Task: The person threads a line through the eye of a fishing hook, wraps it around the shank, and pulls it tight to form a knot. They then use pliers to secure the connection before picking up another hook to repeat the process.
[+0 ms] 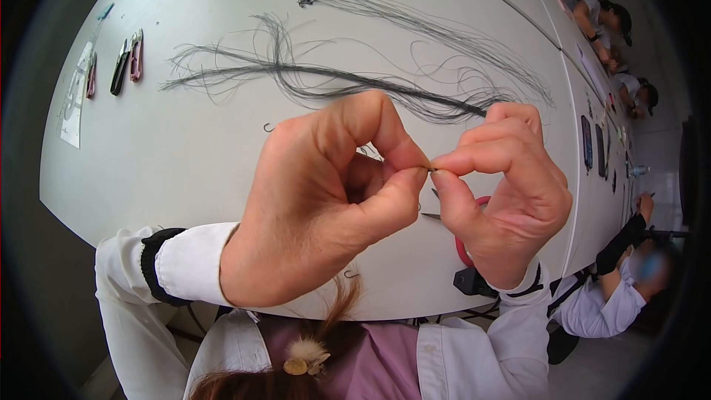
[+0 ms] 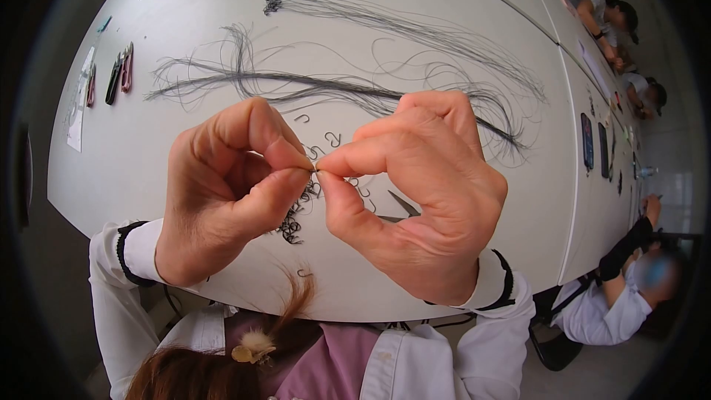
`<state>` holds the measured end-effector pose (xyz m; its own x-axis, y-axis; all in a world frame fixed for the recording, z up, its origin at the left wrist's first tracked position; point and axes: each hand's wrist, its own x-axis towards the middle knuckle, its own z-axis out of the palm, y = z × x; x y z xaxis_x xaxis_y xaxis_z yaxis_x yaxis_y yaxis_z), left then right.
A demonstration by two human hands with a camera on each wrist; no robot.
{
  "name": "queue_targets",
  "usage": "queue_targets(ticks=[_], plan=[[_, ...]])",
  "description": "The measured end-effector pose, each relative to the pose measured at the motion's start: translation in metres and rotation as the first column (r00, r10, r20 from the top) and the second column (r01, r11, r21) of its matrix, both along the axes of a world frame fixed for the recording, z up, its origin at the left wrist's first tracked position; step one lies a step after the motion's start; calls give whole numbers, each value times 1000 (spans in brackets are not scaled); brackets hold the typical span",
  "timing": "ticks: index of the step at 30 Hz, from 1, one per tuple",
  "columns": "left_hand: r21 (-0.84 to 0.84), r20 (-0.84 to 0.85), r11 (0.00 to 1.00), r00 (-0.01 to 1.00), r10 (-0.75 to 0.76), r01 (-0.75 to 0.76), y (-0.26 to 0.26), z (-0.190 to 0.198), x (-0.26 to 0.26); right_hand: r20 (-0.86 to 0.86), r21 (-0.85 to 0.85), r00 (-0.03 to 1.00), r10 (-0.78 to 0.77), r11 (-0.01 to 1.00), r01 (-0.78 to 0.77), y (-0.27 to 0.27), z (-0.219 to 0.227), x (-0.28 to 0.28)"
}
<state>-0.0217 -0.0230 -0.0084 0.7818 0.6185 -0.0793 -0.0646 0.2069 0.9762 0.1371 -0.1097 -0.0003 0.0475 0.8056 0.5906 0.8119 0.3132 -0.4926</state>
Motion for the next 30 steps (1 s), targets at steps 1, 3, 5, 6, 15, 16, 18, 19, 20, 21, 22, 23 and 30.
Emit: queue_targets(ticks=[1, 3, 5, 6, 15, 16, 18, 19, 20, 21, 22, 23, 30], plan=[[0, -1, 1000, 1000, 0, 0, 0, 0, 0, 5, 0, 1000, 7, 1000, -7, 0, 0, 0], [-4, 5, 1000, 1000, -2, 2, -1, 0, 0, 10, 0, 1000, 13, 1000, -13, 0, -1, 0], [-9, 13, 1000, 1000, 2, -2, -2, 0, 0, 11, 34, 1000, 0, 999, 0, 1, -4, -1], [-14, 20, 1000, 1000, 7, -7, -2, 0, 1, 11, 35, 1000, 0, 999, 0, 1, -5, -1], [51, 17, 999, 1000, 11, -12, -2, -1, -1, -12, 36, 1000, 2, 999, -2, -1, -1, -1], [51, 18, 999, 1000, 11, -12, -2, -1, -1, -10, 29, 1000, 10, 1000, -10, -1, 0, -1], [45, 57, 999, 998, 3, -6, -3, -2, 0, -9, 21, 1000, 19, 1000, -19, -1, 0, -2], [45, 57, 999, 998, 3, -6, -3, -2, -1, -5, 14, 1000, 19, 1000, -19, -1, 0, -2], [43, 43, 999, 999, -2, 0, -2, -1, -1, -1, 7, 1000, 18, 1000, -18, -1, -1, -2], [40, 29, 999, 1000, -7, 6, -2, -1, -1, -1, 7, 1000, 18, 1000, -18, -1, -2, -2], [41, 29, 999, 1000, -7, 6, -2, 0, -1, 16, 22, 1000, 20, 1000, -20, 0, -3, -1], [30, 13, 1000, 1000, -6, 6, -1, 0, 0, 34, 36, 999, 21, 999, -22, 0, -4, -1], [-70, 93, 995, 993, 73, -67, 2, -1, 3, -239, -84, 970, 42, 994, -63, 4, -4, 6]])
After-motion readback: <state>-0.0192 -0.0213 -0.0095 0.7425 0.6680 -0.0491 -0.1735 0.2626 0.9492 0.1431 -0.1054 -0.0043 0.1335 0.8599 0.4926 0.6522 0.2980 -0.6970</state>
